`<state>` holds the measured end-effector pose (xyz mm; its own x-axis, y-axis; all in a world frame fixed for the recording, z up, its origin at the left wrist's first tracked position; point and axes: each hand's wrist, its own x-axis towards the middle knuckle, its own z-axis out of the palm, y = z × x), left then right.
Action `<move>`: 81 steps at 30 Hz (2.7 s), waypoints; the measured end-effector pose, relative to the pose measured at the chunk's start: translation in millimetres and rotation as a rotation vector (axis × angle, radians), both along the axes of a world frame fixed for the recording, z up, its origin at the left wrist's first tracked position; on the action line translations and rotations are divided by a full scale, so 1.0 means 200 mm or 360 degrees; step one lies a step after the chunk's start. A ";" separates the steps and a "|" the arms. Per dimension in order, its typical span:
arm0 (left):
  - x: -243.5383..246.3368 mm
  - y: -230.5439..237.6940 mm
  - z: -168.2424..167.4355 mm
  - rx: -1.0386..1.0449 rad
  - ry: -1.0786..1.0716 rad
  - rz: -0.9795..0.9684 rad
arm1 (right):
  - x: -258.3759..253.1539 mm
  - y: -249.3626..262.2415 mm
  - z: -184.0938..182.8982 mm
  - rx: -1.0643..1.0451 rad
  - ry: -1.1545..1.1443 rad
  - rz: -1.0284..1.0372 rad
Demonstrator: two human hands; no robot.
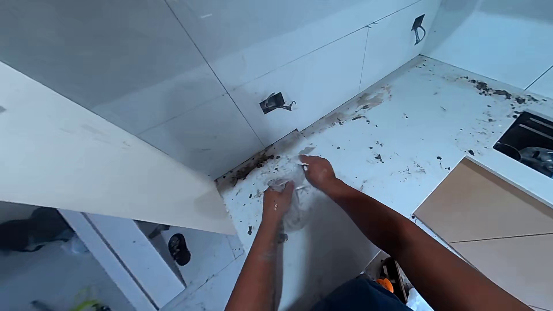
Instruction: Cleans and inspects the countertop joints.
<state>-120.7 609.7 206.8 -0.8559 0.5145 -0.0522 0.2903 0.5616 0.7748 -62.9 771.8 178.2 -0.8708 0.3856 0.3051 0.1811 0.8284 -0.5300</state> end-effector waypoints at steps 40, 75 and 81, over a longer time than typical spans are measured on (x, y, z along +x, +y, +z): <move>0.57 -0.73 -0.28 -0.0507 -0.0134 -0.0194 | 0.34 -0.57 -0.15 0.0169 -0.1001 0.0877; -0.15 -0.33 -0.18 -0.0142 0.0286 -0.0395 | 0.12 -0.22 -0.06 -0.0437 -0.0573 0.0270; -0.07 -0.24 -0.28 -0.0511 0.0217 -0.0558 | 0.00 -0.30 0.03 -0.0421 -0.0450 0.0338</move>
